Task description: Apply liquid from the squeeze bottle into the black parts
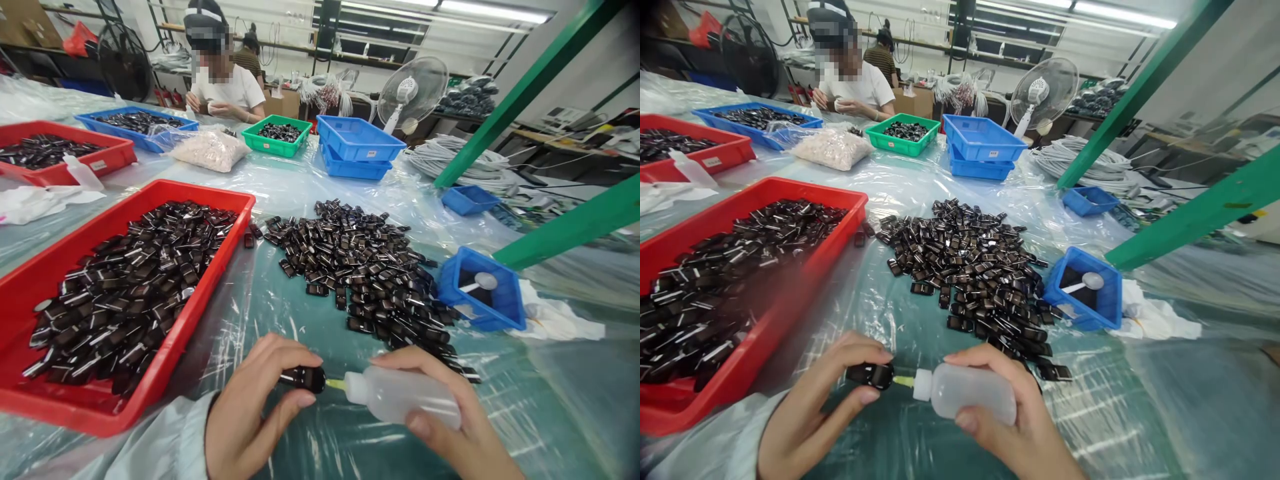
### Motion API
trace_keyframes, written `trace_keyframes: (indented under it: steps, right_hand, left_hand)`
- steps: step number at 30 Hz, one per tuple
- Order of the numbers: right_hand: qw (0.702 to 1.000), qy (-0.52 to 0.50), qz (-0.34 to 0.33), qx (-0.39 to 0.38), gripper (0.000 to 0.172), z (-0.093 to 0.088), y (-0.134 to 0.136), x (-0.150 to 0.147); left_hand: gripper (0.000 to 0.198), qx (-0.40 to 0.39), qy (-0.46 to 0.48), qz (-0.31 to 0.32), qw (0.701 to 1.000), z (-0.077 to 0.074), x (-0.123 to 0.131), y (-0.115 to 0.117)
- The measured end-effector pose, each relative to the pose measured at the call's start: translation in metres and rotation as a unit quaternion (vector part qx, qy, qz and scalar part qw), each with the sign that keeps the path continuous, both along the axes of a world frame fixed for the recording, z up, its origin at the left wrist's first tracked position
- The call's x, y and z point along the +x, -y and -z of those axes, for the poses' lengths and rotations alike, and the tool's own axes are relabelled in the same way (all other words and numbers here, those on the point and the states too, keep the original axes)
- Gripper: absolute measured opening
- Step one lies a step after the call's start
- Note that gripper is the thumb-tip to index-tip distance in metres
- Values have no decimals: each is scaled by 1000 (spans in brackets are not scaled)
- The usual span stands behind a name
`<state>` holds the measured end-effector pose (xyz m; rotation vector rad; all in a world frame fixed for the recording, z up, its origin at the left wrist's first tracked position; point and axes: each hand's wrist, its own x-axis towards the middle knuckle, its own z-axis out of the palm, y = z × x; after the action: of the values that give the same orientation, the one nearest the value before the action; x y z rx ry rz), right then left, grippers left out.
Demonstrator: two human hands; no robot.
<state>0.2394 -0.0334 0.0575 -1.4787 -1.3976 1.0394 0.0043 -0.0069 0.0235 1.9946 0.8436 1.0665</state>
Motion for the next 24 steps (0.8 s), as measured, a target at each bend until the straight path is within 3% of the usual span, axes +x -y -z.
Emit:
trace_keyframes:
  steps: [6, 24]
  right_hand:
    - [1000, -4, 5, 2, 38, -2, 2, 0]
    - [999, 45, 14, 12, 42, -1, 3, 1]
  left_hand:
    - [17, -7, 18, 7, 1000, -3, 0, 1]
    - [15, -7, 12, -1, 1000, -4, -1, 3]
